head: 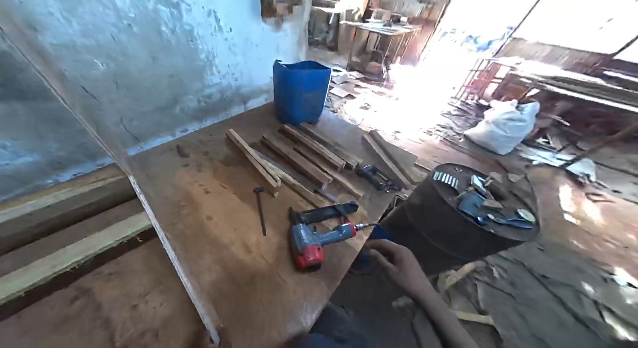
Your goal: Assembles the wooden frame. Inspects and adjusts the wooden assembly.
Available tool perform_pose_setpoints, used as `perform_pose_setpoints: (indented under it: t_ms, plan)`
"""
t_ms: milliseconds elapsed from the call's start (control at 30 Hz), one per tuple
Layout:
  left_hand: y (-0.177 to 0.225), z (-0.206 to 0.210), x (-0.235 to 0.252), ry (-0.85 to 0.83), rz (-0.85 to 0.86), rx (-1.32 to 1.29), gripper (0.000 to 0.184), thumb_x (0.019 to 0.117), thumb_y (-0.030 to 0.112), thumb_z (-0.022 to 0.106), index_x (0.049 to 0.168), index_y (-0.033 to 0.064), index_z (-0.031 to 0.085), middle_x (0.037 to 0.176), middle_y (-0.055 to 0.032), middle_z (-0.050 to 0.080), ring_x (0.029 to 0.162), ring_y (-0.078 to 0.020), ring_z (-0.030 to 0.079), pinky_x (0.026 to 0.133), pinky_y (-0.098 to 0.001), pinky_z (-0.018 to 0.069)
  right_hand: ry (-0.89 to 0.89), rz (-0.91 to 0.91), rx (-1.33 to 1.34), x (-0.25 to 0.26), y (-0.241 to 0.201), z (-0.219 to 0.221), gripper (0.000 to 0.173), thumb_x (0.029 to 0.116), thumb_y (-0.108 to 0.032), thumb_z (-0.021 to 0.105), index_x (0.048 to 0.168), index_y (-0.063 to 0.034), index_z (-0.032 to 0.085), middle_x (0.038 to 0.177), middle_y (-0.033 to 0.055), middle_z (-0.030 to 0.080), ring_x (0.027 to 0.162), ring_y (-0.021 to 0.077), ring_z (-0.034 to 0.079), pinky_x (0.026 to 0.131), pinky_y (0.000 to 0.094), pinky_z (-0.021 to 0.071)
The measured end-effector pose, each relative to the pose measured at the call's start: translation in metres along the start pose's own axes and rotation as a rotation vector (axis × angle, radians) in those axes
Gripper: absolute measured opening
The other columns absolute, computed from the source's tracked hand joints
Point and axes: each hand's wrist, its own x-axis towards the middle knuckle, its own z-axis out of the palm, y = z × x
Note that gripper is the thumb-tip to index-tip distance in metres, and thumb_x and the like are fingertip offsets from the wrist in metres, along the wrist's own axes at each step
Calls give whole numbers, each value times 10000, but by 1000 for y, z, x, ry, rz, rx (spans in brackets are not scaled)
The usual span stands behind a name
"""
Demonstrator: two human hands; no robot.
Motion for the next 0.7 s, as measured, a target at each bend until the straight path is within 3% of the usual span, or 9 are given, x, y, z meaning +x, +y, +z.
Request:
perform_pose_setpoints:
  t_ms: [100,167,333,433,500,567,633,700]
  plan:
    - [16,30,28,21,-34,63,457,978,397,599,1188,9,716,1142,-218,713,1131,-392,658,1025,-637,448,127,118,37,28,52,-28,249,1028,-256,568,1154,-126,740,1040,28,755,882,162,737,818,412,631]
    - [39,39,45,17,-76,84,432,979,390,597,1161,17,718,1114,-217,717,1109,-404,663,1006,-658,451,85,124,25,71,70,-28,242,1026,-253,567,1132,-127,745,983,24,755,844,152,728,797,409,622]
    - [98,70,83,117,-169,108,461,983,406,609,1197,9,705,1132,-238,706,1101,-423,664,999,-658,465,-267,-75,15,201,42,-16,305,1040,-296,554,1227,-111,708,1074,44,743,932,160,722,872,407,606]
    - [115,78,90,134,-214,164,436,983,413,617,1159,26,712,1083,-227,715,1043,-423,679,928,-673,493,-463,-96,-36,258,30,0,300,1041,-318,563,1219,-126,710,1035,53,733,905,179,708,864,441,589]
    - [135,74,86,151,-276,205,516,990,457,600,1290,42,663,1244,-241,668,1173,-429,630,1006,-672,454,-589,-114,-70,292,21,14,314,1044,-313,544,1217,-102,700,1050,95,722,933,223,700,889,475,567]
    - [158,78,75,238,-274,211,614,975,459,618,1436,58,555,1427,-275,534,1312,-475,513,1078,-683,381,-694,-146,-58,318,21,31,319,1037,-298,544,1234,-96,690,1085,108,717,969,233,697,913,475,557]
    - [185,84,68,244,-184,142,657,979,437,635,1489,45,499,1504,-289,463,1390,-490,440,1130,-665,356,-768,-162,-41,337,26,50,322,1031,-281,558,1270,-104,683,1138,101,718,1018,228,698,953,471,556]
    - [217,94,80,89,-69,29,579,998,427,609,1441,58,553,1453,-233,540,1360,-402,510,1137,-587,408,-801,-167,-22,353,32,71,328,1016,-274,571,1261,-90,688,1135,106,722,1024,237,700,955,482,556]
